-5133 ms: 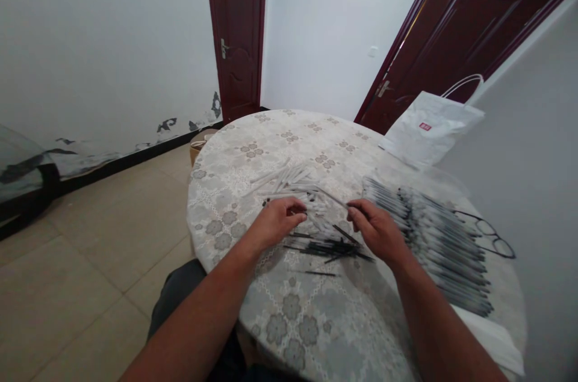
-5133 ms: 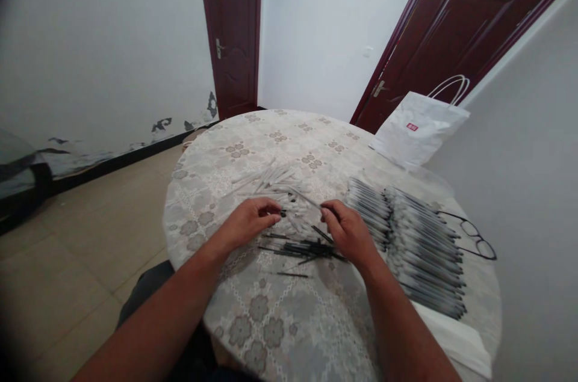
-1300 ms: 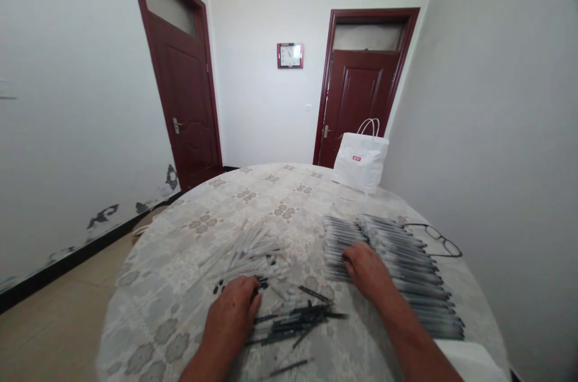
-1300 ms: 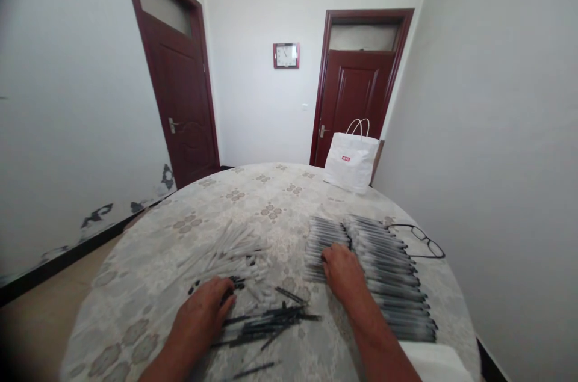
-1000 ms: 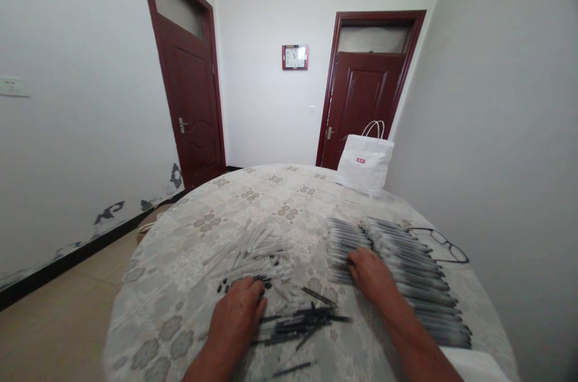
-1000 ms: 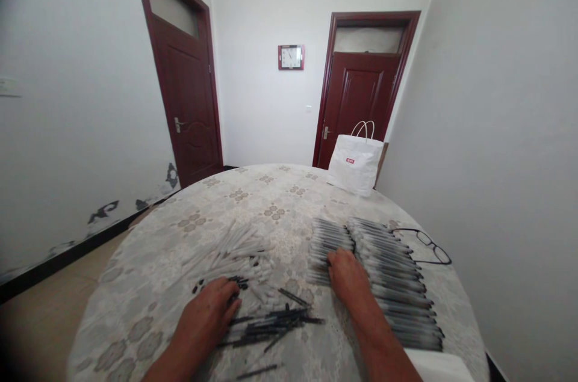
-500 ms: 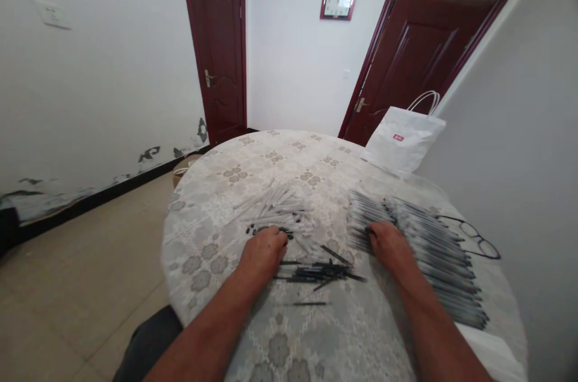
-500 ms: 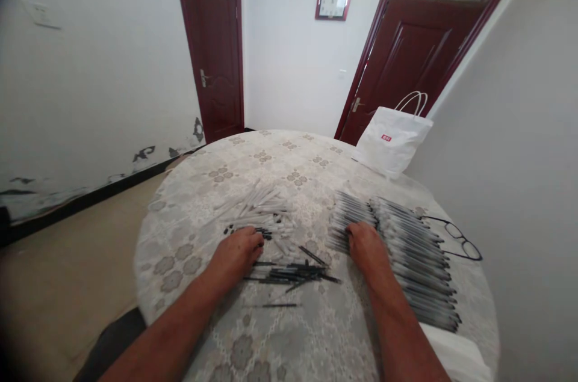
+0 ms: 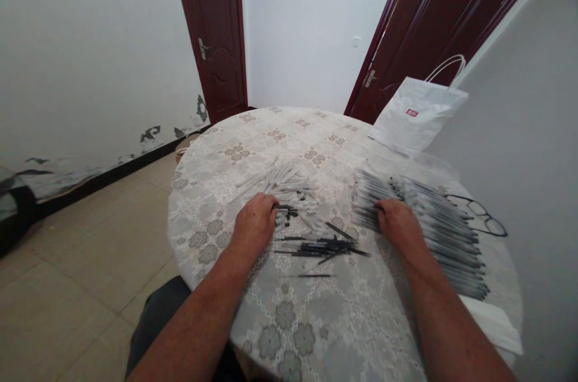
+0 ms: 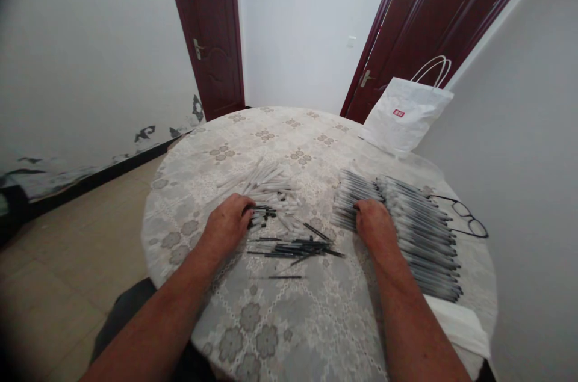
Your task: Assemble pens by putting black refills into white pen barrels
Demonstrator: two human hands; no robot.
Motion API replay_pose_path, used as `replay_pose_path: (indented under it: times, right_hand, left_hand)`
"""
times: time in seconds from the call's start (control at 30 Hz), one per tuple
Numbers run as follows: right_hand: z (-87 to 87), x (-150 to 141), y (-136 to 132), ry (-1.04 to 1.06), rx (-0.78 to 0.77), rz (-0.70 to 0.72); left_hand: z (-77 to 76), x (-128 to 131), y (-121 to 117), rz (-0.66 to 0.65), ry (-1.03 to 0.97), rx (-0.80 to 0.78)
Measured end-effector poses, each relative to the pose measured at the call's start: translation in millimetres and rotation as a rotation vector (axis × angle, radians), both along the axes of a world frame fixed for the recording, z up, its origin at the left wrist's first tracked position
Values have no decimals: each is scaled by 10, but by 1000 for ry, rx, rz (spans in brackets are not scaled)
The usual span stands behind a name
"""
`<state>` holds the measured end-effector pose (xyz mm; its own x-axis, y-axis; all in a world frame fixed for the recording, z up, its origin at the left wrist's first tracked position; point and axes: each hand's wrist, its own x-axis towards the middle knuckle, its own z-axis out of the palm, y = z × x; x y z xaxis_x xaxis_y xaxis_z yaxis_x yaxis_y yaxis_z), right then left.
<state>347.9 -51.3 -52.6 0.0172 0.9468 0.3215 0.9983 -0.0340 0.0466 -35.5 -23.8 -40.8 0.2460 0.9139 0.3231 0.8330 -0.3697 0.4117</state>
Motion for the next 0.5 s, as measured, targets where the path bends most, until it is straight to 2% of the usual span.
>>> replay_pose_path:
  times: [0.1, 0.23, 0.5]
  right_hand:
    - [33, -102, -10, 15, 80, 53]
    - [75, -364, -36, 43, 173, 198]
    - [56, -898, -106, 123, 171, 436]
  left_hand:
    - [14, -45, 24, 31, -20, 23]
    - [37, -96, 38, 41, -46, 20]
    - [92, -211, 52, 62, -53, -22]
